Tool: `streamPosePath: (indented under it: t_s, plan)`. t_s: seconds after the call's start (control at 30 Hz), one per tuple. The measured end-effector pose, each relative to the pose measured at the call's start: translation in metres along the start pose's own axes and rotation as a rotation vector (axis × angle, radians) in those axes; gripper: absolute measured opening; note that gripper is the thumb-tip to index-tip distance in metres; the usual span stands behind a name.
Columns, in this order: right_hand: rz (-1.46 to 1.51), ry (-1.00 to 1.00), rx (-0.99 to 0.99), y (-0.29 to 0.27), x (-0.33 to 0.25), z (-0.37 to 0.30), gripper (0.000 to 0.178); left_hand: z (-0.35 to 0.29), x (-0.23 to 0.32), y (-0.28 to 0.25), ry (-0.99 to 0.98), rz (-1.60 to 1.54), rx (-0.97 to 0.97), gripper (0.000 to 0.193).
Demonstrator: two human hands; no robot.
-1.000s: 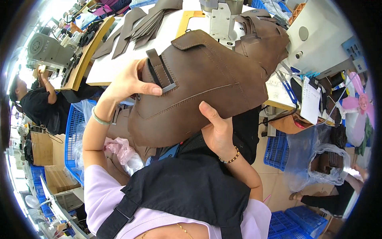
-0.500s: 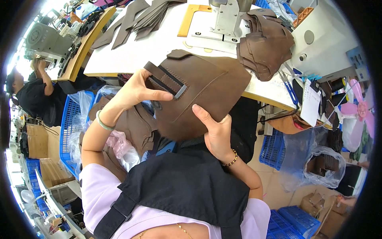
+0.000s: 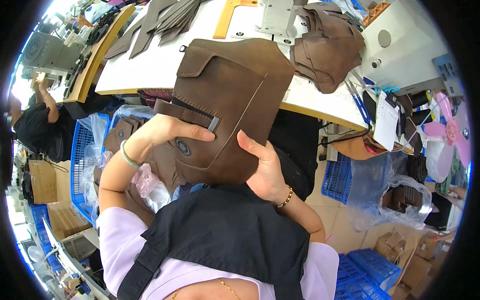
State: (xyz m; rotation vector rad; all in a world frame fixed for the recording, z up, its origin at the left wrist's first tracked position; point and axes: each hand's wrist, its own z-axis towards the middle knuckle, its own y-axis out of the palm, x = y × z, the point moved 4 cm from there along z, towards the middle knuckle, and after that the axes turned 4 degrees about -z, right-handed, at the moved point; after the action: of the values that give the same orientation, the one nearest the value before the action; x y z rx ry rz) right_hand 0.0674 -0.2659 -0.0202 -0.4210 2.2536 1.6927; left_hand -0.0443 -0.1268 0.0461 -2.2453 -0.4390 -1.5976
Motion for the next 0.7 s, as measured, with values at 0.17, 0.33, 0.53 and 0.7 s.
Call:
streamPosePath:
  t_s: [0.17, 0.33, 0.53, 0.7]
  plan:
    - [0.012, 0.136, -0.083, -0.010, 0.005, 0.012, 0.046, 0.002, -0.010, -0.008, 0.091, -0.070, -0.050, 0.060]
    - [-0.310, 0.058, -0.190, -0.021, 0.004, 0.014, 0.052, -0.002, -0.010, -0.006, 0.042, -0.089, -0.112, 0.050]
    - [-0.460, -0.148, -0.347, -0.036, 0.006, 0.021, 0.049, 0.000, -0.024, 0.005, -0.103, -0.299, -0.226, 0.047]
    - [-0.370, -0.174, -0.454, -0.040, 0.012, 0.021, 0.049, -0.006, -0.017, 0.008, -0.209, -0.202, -0.294, 0.045]
